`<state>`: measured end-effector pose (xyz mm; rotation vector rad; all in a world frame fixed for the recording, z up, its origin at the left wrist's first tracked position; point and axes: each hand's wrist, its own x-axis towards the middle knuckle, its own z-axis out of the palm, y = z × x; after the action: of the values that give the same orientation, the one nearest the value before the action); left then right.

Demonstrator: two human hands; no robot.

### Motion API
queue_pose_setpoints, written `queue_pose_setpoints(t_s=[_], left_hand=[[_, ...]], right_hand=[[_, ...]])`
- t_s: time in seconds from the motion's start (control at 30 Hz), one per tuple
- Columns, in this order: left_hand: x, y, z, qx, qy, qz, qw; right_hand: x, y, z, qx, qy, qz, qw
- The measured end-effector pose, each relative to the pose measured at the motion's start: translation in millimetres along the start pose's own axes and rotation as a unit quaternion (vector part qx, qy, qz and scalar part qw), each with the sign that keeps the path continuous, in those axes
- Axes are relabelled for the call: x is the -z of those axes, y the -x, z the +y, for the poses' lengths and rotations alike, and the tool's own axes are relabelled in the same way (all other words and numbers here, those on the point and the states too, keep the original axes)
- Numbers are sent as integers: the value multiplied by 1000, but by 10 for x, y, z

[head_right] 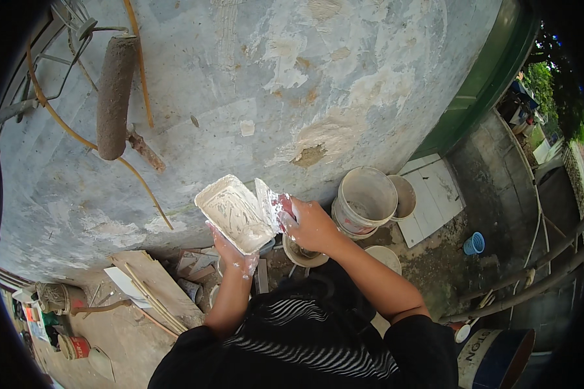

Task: Apply plaster to a damaged wall using a putty knife to patch and smooth the surface.

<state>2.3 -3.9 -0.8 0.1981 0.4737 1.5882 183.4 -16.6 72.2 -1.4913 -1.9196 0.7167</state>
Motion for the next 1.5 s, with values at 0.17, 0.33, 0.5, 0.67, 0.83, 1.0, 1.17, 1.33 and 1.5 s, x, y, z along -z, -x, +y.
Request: queue_pose_setpoints(t_s=[0.17, 0.33, 0.5, 0.67, 0.83, 1.0, 1.17, 1.33, 1.5], left_hand=[[67, 17, -85, 6, 13, 14, 1000], [93, -8, -102, -2, 20, 0, 1000], [79, 17, -57, 23, 36, -6, 999], [138, 36, -42, 53, 35, -20, 998], [177, 39, -74, 77, 17, 22, 997], [95, 48, -17, 67, 33, -21, 997], [77, 112, -24, 114, 58, -54, 990], [160, 34, -64, 129, 50, -13, 990], [172, 61, -68, 119, 57, -81, 988]], right_hand=[[-230, 87, -42, -28, -29, 22, 999], [-289, 152, -107, -38, -77, 12, 996], [-208, 107, -151, 9, -56, 58, 997], [-237, 45, -189, 221, 120, 141, 957], [-318, 179, -271, 266, 138, 26, 954], [-177, 63, -150, 210, 102, 147, 961], [-150, -78, -95, 221, 153, 155, 951], [-271, 94, -168, 261, 128, 40, 956], [-117, -27, -67, 171, 102, 151, 968]])
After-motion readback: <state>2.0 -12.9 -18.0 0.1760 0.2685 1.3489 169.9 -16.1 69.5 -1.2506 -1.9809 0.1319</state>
